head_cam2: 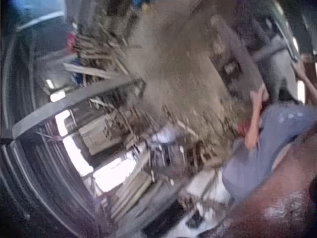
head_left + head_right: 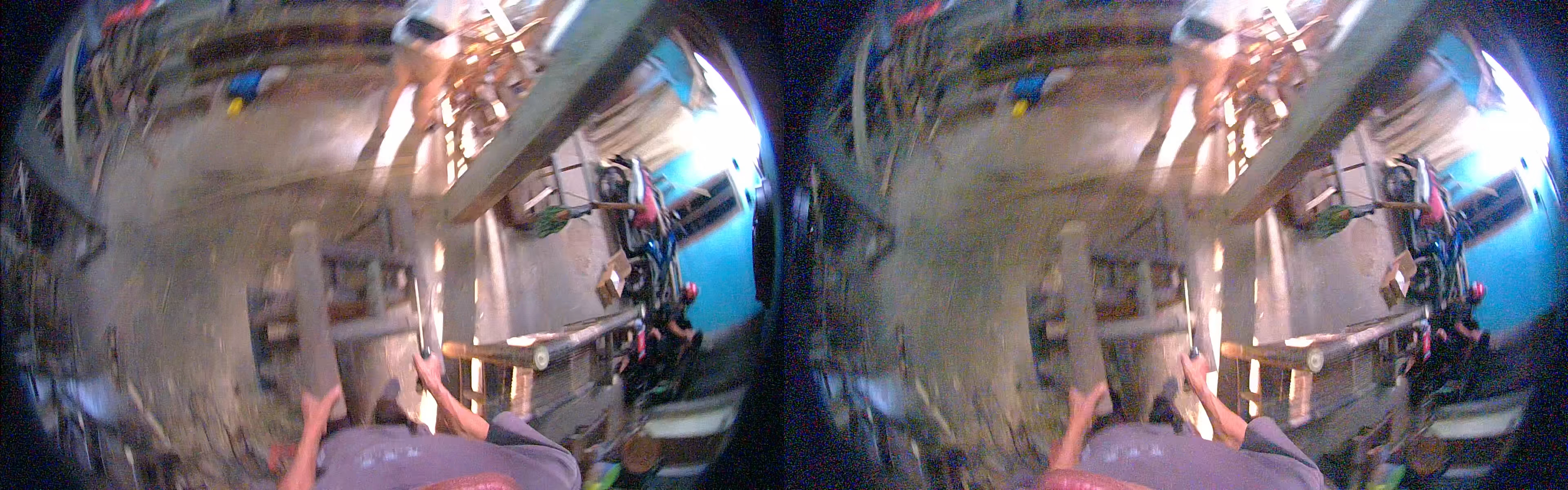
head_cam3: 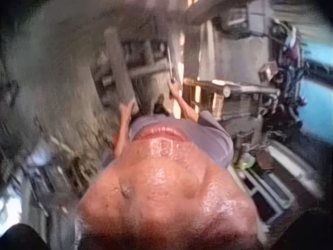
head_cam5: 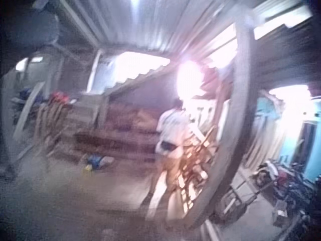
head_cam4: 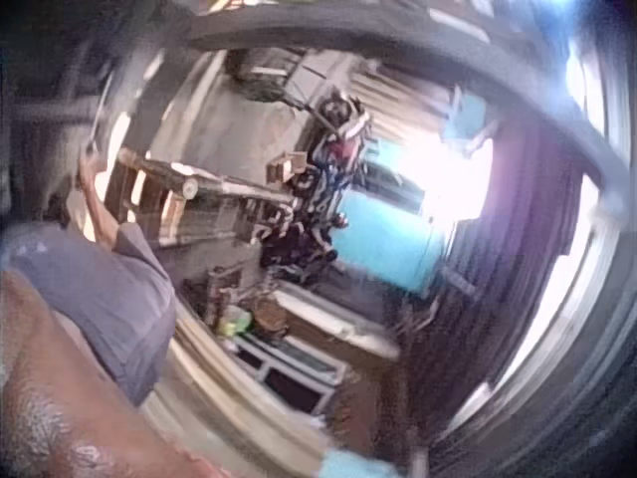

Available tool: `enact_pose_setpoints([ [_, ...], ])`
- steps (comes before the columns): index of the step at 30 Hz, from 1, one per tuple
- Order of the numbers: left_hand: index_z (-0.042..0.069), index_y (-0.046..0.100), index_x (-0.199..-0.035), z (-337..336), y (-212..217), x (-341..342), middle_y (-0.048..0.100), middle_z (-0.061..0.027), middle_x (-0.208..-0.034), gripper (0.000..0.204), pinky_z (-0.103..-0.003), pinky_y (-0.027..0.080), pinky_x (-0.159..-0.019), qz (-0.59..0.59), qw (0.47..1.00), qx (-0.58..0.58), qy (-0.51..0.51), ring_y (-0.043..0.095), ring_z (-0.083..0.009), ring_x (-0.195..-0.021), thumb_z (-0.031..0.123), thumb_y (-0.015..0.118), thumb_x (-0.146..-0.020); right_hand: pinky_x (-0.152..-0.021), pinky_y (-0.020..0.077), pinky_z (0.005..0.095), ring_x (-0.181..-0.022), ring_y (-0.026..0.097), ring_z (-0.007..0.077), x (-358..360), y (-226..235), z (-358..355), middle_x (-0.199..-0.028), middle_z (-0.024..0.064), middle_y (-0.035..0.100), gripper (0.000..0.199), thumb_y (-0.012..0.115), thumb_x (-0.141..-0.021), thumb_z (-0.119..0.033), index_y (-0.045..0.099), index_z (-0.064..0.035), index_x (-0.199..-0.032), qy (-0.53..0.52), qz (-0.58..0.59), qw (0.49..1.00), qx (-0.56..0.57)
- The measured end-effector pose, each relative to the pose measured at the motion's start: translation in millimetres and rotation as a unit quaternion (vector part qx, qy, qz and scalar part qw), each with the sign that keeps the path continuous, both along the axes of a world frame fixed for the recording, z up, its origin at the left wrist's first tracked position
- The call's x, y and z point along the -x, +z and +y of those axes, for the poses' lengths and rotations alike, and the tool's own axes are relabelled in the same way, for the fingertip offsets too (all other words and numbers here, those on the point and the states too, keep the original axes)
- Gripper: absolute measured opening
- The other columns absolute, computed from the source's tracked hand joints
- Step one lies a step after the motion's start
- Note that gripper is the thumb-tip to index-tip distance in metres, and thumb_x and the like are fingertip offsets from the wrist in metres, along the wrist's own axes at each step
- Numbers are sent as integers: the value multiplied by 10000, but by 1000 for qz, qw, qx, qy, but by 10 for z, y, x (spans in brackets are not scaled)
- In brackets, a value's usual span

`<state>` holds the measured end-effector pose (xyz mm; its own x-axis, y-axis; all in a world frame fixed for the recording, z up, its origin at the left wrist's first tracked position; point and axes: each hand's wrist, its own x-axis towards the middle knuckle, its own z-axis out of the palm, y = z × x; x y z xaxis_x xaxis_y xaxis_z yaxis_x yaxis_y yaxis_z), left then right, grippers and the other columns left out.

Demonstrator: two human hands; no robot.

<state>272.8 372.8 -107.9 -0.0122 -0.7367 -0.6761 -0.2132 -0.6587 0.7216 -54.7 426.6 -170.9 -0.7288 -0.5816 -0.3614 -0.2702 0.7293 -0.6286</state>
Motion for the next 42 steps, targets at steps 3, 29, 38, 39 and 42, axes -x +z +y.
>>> enact_pose_setpoints([
  [3,-154,464,-1240,61,78,270,588,-304,-1229,964,-423,470,-969,-43,997,30,-59,591,-387,-1139,516,829,-651,-578,465,357,-631,590,157,-370,323,-114,-667,70,641,398,648,-849,-383,676,4,-760,52,-84,995,-6],
  [29,-158,227,-1397,154,222,1010,382,-306,-1411,1133,-389,332,-1114,136,977,-39,-158,394,-378,-1327,418,847,-644,-857,495,388,-959,607,233,-698,1345,-686,-1113,138,641,576,643,-924,-426,536,27,-1262,12,-166,984,-69],
  [38,-114,297,-1404,103,111,763,466,-272,-1367,1111,-383,399,-1057,132,981,-56,-133,471,-355,-1267,431,851,-611,-716,484,356,-807,567,185,-1064,1296,-807,-927,65,593,507,656,-899,-487,593,-5,-1044,28,-172,984,-34],
  [39,-112,289,-1411,101,77,701,452,-274,-1381,1122,-383,392,-1064,144,977,-81,-136,455,-355,-1283,432,854,-608,-665,438,346,-741,504,161,-1125,1288,-811,-823,26,537,471,648,-899,-497,584,-31,-933,24,-163,986,-33],
  [42,-136,317,-1384,99,2,445,453,-301,-1370,1104,-383,391,-1062,156,978,-75,-120,457,-368,-1285,480,830,-626,-637,390,342,-695,442,146,-1335,1212,-837,-734,-6,493,475,650,-879,-521,583,-52,-841,37,-125,990,-44],
])
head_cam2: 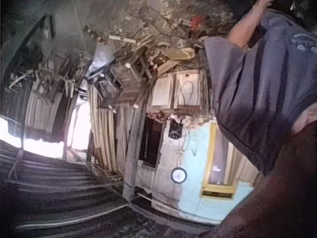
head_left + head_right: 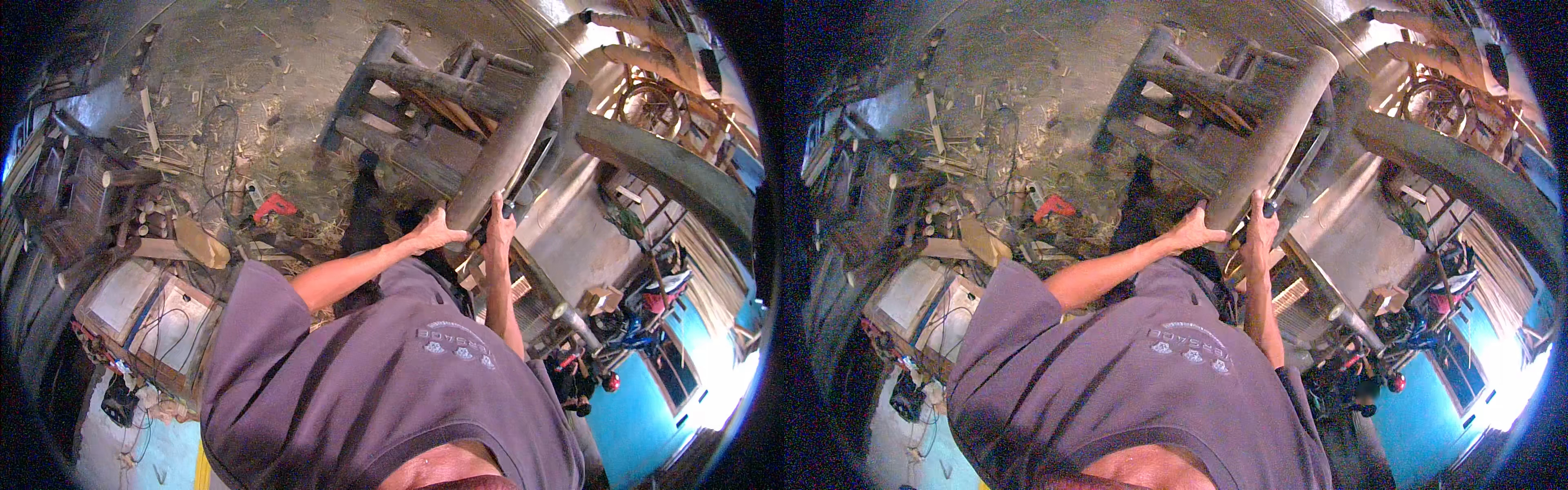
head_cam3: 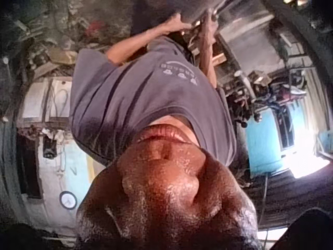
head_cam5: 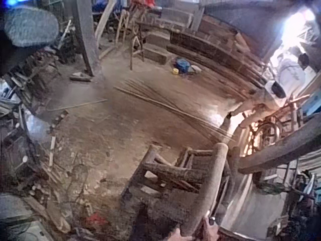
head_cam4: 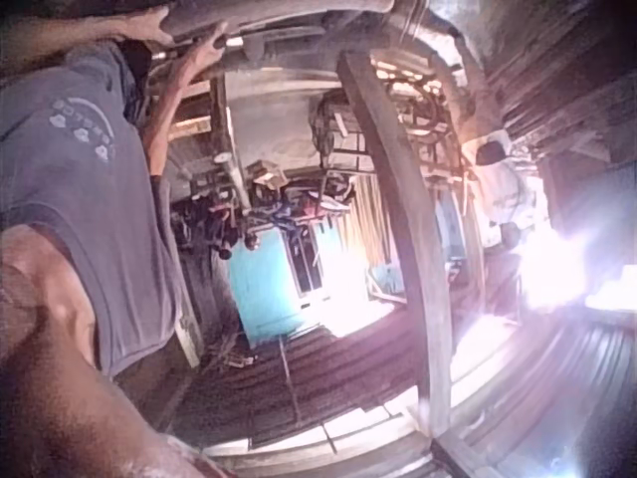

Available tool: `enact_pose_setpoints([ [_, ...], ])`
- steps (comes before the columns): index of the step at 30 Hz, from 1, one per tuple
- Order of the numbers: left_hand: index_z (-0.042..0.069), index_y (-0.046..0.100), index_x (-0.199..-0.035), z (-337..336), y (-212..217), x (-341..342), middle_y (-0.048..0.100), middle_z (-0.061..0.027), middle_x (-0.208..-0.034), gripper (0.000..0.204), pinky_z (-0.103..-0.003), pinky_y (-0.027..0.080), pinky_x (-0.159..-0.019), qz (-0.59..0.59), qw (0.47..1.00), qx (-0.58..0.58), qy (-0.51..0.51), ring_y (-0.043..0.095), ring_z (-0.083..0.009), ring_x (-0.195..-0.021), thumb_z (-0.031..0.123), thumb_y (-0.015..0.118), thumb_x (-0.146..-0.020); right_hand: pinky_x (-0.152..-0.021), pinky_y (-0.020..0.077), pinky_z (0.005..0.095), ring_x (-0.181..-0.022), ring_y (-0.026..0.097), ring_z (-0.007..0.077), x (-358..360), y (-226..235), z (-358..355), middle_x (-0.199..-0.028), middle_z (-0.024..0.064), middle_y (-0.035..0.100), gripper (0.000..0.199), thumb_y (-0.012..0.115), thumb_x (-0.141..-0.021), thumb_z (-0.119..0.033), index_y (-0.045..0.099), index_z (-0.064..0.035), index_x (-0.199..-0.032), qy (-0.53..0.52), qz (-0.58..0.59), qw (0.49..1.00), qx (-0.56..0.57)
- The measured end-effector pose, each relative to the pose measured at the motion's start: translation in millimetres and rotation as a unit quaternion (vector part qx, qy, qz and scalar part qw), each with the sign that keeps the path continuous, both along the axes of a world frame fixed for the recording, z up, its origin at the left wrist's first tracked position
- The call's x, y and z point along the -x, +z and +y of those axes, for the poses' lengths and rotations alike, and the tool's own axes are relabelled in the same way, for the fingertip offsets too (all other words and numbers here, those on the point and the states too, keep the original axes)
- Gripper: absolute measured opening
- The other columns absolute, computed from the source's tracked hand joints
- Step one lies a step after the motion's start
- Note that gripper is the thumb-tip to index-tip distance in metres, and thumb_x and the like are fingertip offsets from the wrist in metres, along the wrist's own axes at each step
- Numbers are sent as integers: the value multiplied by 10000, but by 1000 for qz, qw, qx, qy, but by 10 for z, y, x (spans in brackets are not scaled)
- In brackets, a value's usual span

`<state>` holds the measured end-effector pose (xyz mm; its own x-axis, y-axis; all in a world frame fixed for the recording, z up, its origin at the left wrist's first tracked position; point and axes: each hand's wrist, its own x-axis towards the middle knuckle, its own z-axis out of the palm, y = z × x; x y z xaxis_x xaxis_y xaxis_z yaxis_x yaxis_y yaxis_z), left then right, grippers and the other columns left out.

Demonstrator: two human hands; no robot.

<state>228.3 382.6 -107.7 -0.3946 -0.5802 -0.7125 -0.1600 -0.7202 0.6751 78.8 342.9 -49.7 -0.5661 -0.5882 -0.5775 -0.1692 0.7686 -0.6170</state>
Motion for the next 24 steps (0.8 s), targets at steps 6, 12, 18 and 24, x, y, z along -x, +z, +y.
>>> enact_pose_setpoints([
  [6,-71,375,-1385,-222,80,-808,525,-214,-1309,1029,-375,421,-1023,-2,999,-38,6,520,-280,-1206,463,855,-648,-648,408,319,-695,488,144,-58,-268,138,-764,-13,569,347,693,-881,-371,627,-30,-895,-65,-78,992,73],
  [12,-58,542,-1190,-517,209,-1682,622,-145,-1138,763,-359,491,-897,5,996,-20,86,593,-217,-1031,413,856,-679,-653,441,343,-708,548,158,489,-609,663,-789,33,630,311,660,-894,-312,642,-5,-939,-75,62,995,-4],
  [18,-76,561,-1186,-810,-142,-2596,667,-155,-1071,734,-349,526,-832,-168,979,66,98,650,-220,-930,373,854,-685,-761,487,433,-793,652,329,728,-1017,966,-861,197,687,475,660,-845,-430,666,34,-944,-97,192,975,-59],
  [24,-43,557,-1229,-1046,-540,-3333,664,-135,-1104,739,-352,519,-838,-216,964,55,145,647,-223,-947,373,853,-694,-640,466,409,-658,582,233,455,-1365,1097,-720,72,626,487,685,-809,-483,651,2,-828,-158,111,981,-27],
])
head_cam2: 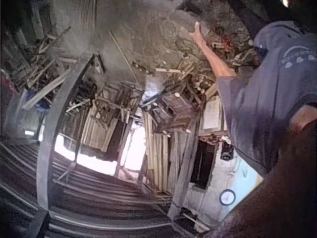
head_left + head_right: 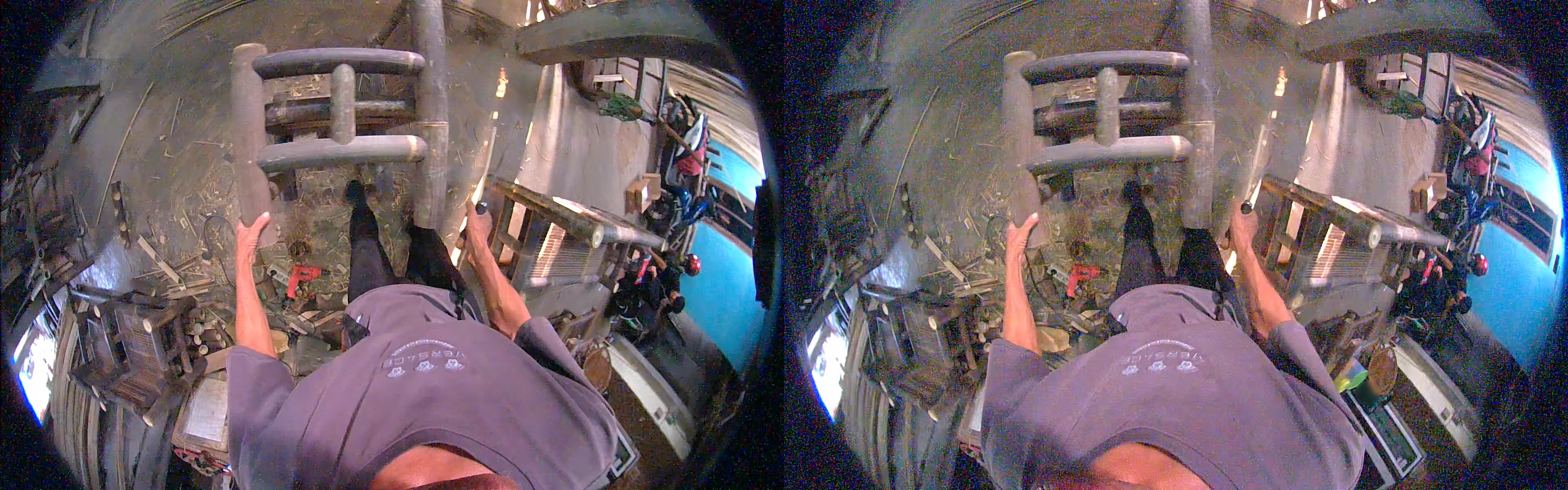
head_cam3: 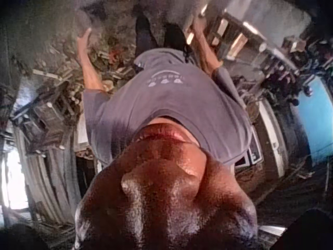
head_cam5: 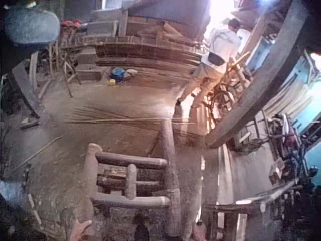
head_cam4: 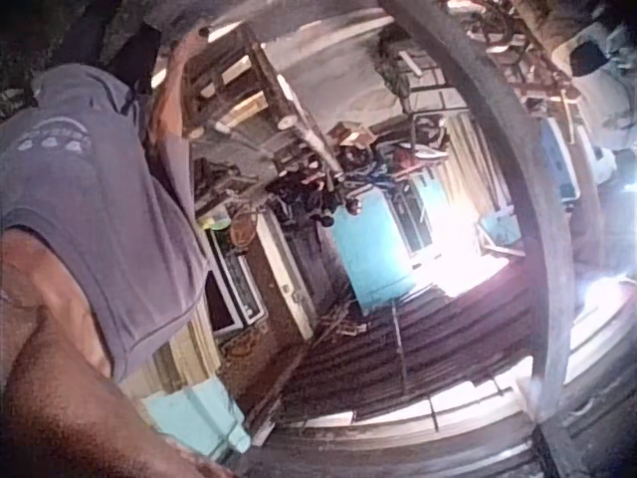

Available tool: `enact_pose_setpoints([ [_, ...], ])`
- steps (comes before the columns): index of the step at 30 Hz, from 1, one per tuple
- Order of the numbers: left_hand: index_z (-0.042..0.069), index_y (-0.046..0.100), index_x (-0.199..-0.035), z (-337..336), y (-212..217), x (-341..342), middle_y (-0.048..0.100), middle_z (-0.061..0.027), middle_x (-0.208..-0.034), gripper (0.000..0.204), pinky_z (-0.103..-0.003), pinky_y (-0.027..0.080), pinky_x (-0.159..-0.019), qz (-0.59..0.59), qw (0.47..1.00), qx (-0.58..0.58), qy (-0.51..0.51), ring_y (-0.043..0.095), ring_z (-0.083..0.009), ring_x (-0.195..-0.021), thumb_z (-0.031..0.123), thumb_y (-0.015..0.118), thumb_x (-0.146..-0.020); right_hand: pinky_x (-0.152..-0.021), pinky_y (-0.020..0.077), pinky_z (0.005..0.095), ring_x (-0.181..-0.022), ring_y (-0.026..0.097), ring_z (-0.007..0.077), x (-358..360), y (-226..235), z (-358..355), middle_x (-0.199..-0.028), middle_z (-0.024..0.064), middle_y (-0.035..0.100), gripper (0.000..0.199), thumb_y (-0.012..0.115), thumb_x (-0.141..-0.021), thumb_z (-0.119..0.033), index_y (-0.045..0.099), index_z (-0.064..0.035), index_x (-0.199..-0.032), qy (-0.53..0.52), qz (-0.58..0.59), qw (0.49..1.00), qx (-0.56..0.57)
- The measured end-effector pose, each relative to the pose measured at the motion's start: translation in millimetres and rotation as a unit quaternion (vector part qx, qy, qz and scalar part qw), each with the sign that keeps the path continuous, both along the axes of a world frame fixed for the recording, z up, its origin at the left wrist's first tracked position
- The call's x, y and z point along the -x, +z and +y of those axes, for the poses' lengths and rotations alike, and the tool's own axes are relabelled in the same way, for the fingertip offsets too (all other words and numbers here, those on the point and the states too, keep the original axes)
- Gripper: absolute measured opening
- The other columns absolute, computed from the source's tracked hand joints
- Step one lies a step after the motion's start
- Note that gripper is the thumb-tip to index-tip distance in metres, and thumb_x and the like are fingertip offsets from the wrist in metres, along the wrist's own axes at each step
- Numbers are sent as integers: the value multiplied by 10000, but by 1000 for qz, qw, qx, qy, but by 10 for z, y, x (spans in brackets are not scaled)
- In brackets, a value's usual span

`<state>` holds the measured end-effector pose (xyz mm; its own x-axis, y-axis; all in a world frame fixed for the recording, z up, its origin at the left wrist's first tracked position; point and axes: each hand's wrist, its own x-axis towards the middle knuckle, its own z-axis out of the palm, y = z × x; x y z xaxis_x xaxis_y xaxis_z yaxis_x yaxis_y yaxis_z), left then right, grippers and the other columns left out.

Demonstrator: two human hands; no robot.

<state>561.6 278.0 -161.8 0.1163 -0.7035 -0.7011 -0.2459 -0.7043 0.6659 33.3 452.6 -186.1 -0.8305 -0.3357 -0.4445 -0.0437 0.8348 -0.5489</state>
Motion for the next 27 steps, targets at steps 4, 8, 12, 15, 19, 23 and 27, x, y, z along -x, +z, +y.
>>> enact_pose_setpoints([
  [4,-36,555,-1238,-114,-269,-317,655,-138,-1135,745,-353,506,-870,-56,998,-23,28,635,-221,-994,381,851,-696,-514,395,237,-572,518,76,-299,-230,-27,-669,-6,582,352,709,-874,-406,596,-95,-754,-49,-108,993,24],
  [8,-46,551,-1246,-196,-310,-422,653,-140,-1147,785,-359,487,-904,-42,997,-55,16,630,-225,-1015,415,851,-686,-506,402,246,-556,517,82,-546,-197,-143,-674,0,590,388,695,-877,-449,587,-90,-776,-56,-199,977,56],
  [12,-88,455,-1311,-182,-152,-346,565,-216,-1281,893,-382,441,-991,-93,995,-31,-28,570,-284,-1156,451,828,-705,-524,412,322,-572,505,128,-709,-7,-337,-663,20,561,446,676,-865,-501,602,-69,-782,-16,-196,980,14],
  [15,-56,467,-1316,-109,-138,-208,605,-218,-1225,885,-400,464,-935,-170,985,6,-4,600,-309,-1093,475,817,-699,-511,407,276,-549,514,95,-722,78,-418,-635,-15,545,447,689,-862,-507,576,-94,-732,20,-183,982,-30],
  [19,-18,459,-1290,115,-298,175,534,-216,-1202,744,-463,405,-951,-456,850,236,119,516,-361,-1110,437,761,-786,-501,385,288,-540,465,96,-712,19,-409,-617,-21,511,457,689,-856,-511,560,-95,-719,47,-172,984,-28],
  [23,7,497,-1162,450,-384,983,545,-125,-1006,484,-417,447,-851,-334,885,266,187,531,-269,-896,325,710,-867,-585,450,385,-595,555,182,-762,-87,-352,-640,56,592,575,625,-859,-604,638,-39,-752,45,-152,986,-59],
  [27,-29,512,-1240,730,-389,2133,628,-140,-1138,538,-342,461,-923,4,992,48,-117,601,-219,-1033,359,675,-905,-749,480,411,-829,617,250,-819,-65,-328,-815,136,650,670,576,-876,-625,658,31,-982,51,-159,981,-101],
])
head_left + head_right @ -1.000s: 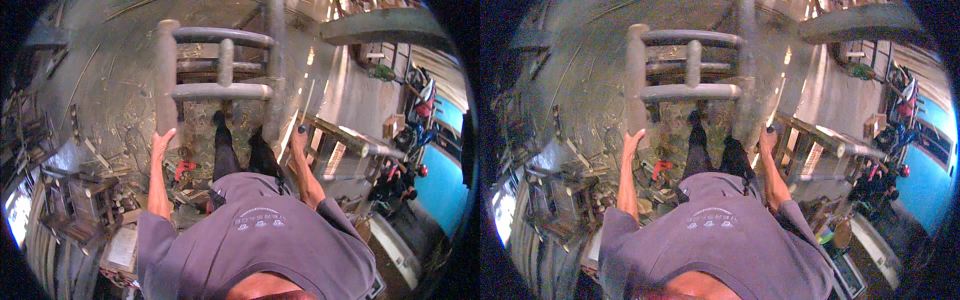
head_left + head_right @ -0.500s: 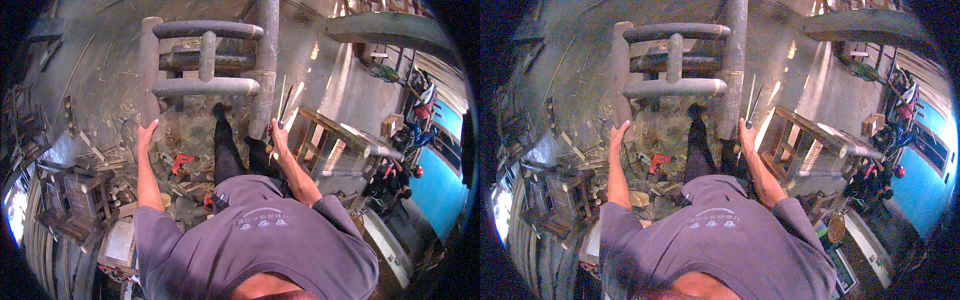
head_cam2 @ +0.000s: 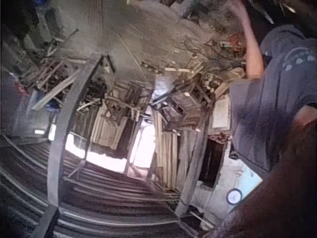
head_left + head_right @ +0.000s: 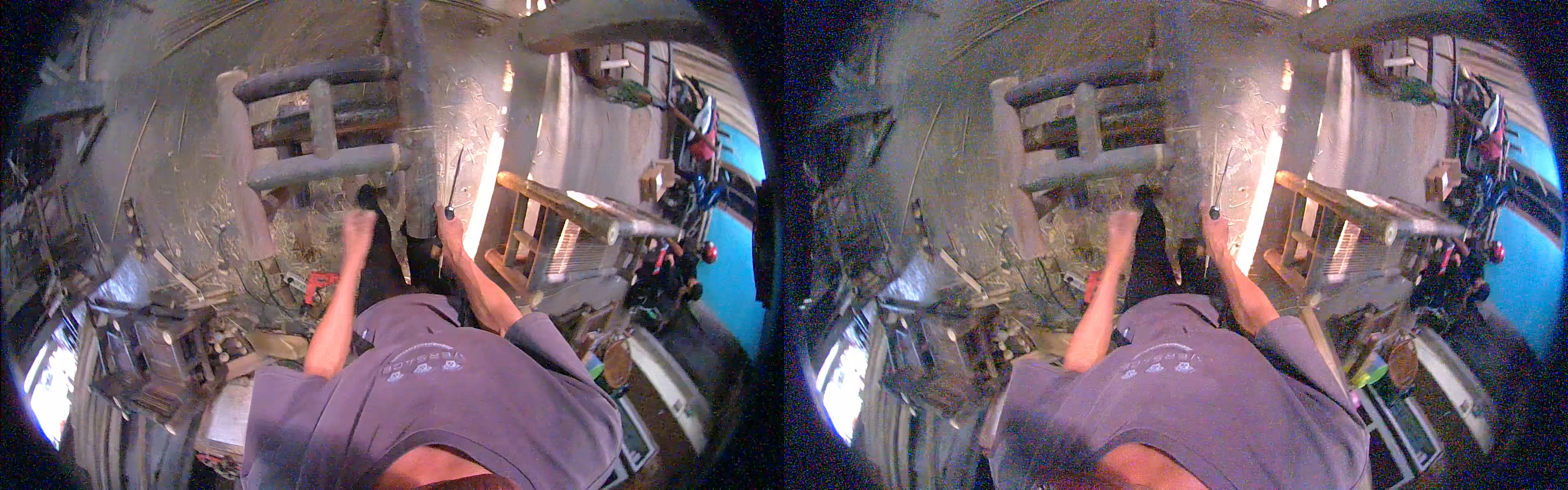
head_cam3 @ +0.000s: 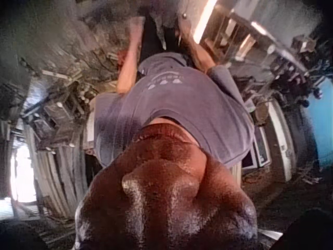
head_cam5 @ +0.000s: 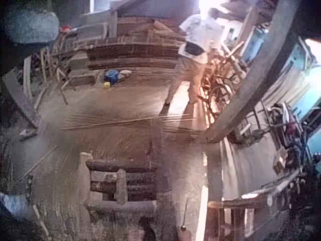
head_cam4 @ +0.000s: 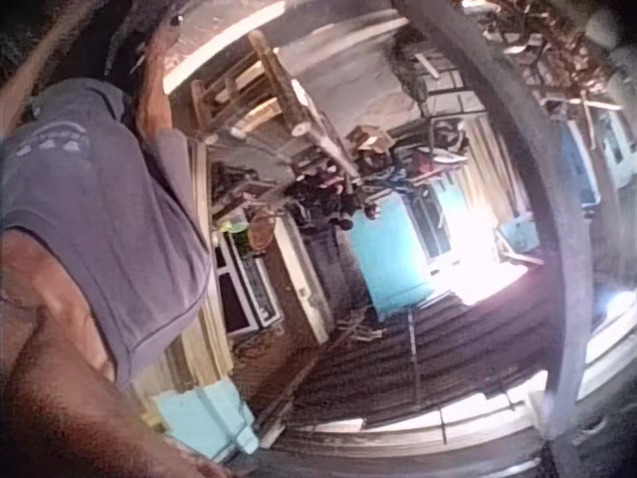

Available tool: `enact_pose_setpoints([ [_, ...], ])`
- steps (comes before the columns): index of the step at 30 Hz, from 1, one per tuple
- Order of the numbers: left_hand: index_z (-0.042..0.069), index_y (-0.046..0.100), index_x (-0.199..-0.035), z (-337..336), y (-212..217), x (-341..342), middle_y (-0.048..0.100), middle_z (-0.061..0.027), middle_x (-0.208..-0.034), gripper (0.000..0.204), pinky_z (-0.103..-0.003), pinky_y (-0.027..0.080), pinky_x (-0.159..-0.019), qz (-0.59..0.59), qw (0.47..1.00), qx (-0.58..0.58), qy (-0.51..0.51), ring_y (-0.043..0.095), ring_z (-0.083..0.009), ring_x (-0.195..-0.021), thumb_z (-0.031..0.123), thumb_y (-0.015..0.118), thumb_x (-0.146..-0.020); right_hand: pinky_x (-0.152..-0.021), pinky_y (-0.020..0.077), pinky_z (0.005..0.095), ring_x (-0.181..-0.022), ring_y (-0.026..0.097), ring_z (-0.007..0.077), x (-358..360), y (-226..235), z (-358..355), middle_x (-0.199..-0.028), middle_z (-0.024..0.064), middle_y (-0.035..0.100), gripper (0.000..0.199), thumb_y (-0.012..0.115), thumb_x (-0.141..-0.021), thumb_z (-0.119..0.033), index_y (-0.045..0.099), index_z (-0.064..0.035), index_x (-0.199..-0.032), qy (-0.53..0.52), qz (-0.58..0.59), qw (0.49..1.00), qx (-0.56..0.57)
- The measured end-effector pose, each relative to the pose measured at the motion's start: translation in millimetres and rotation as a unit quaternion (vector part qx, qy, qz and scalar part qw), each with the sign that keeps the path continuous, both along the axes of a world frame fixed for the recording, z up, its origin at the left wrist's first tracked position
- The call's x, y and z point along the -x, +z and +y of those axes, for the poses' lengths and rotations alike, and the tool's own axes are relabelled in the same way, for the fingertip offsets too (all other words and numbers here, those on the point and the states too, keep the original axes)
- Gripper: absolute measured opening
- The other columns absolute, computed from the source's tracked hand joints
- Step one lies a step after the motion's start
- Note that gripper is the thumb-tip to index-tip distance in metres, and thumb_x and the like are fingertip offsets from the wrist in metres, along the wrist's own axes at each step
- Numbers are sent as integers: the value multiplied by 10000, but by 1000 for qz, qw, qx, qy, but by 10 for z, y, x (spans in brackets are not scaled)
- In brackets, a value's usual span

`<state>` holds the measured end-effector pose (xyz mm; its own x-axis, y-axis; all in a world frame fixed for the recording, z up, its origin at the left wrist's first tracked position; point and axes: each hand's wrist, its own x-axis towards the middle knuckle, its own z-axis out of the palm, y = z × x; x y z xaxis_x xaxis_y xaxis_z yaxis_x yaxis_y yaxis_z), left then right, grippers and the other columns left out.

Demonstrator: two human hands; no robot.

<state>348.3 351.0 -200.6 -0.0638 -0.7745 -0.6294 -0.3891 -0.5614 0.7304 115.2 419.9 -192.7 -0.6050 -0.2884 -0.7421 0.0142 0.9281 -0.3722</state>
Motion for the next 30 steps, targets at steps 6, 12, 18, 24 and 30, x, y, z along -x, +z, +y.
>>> enact_pose_setpoints([
  [6,-62,384,-1360,200,-236,1084,556,-177,-1260,871,-375,406,-1019,62,987,-127,-74,545,-272,-1147,434,790,-771,-655,488,341,-731,620,182,261,-3,-121,-792,86,661,570,640,-866,-568,666,0,-901,-88,-93,986,109],
  [12,-38,375,-1361,194,-229,1302,561,-199,-1245,953,-372,454,-969,53,994,-96,11,566,-293,-1120,310,885,-635,-633,509,278,-688,621,131,596,-354,-433,-783,61,663,427,682,-888,-431,652,-7,-924,-171,-267,928,197],
  [18,12,469,-1306,-115,115,1129,595,-95,-1173,687,-371,484,-911,139,977,-139,80,591,-237,-1031,161,810,-729,-610,497,282,-662,608,115,637,-555,109,-743,30,662,403,684,-885,-420,662,-18,-893,-198,-265,922,199],
  [24,28,509,-1300,-729,506,814,604,-74,-1160,665,-379,488,-914,130,981,-140,39,590,-224,-1036,321,785,-771,-605,507,283,-667,635,122,1105,-631,1229,-784,41,674,337,688,-888,-366,640,-34,-924,-233,-215,946,67],
  [30,56,591,-1194,-848,681,676,639,-44,-1104,535,-382,495,-906,62,984,-166,32,607,-211,-1033,392,746,-807,-542,494,273,-598,627,116,1432,-539,1734,-719,52,680,296,625,-881,-303,663,-14,-829,-250,-101,963,-16],
])
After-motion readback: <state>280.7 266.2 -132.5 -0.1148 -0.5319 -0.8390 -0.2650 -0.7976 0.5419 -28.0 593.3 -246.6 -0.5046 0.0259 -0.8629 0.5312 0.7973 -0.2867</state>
